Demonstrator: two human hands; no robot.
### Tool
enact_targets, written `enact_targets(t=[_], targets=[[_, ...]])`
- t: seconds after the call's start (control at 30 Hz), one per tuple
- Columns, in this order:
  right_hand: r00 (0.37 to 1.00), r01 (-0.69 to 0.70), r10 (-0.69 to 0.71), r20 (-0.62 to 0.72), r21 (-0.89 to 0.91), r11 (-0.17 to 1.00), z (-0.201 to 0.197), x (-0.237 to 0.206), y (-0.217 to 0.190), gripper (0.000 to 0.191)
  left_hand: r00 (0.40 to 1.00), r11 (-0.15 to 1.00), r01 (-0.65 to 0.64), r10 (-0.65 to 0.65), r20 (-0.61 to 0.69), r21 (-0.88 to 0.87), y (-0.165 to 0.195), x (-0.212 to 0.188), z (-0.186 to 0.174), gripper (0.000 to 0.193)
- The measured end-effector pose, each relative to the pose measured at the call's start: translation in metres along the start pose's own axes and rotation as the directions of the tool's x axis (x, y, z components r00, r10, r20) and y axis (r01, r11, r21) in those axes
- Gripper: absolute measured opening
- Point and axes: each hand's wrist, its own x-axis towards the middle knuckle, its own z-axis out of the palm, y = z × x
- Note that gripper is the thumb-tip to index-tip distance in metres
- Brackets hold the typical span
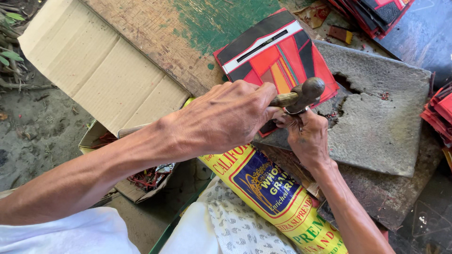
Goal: The person hammers tacks along the edge of a colorful fabric-covered pouch using a small hammer and a punch, working around the border on a stone slab. They reposition the pouch repeatedly, then place the finished pouch onto a stack of similar pouches on the bench.
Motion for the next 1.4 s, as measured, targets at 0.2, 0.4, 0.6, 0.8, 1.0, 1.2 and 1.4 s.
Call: enact_targets(t=[0.2,0.4,0.6,0.8,1.0,1.2,1.4], targets=[[0.997,0.078,-0.076,0.033,-0.083,0.993,0.0,-0.001,0.002,0.01,0.999,1.0,-0.026,0.026,-0.029,-0.009,0.009,0.007,-0.004,0.028],[0.979,0.2,-0.197,0.042,-0.322,0.925,0.0,-0.001,0.015,0.021,0.899,0.933,-0.355,0.323,-0.297,-0.062,0.029,0.013,-0.014,0.022],[0.978,0.207,-0.199,0.059,-0.371,0.905,0.004,-0.002,0.019,0.017,0.919,0.952,-0.291,0.306,-0.248,0.097,0.041,0.018,-0.007,0.022],[0.995,0.018,-0.033,-0.092,-0.158,0.987,0.008,-0.004,0.012,0.026,0.995,0.994,0.004,0.007,-0.098,0.109,-0.024,-0.028,0.014,0.021],[0.976,-0.125,0.169,-0.135,0.287,0.95,0.005,-0.009,0.007,0.034,0.874,0.893,0.328,-0.163,-0.459,0.308,-0.123,-0.063,0.051,0.02],[0.976,-0.128,0.175,-0.129,0.308,0.943,0.01,-0.017,0.018,0.035,0.759,0.833,0.319,0.06,-0.648,0.452,-0.131,-0.056,0.06,0.035],[0.983,-0.019,0.077,-0.165,0.327,0.945,0.008,-0.023,0.018,0.03,0.756,0.503,0.059,-0.587,-0.29,-0.862,-0.098,-0.023,0.132,0.032]])
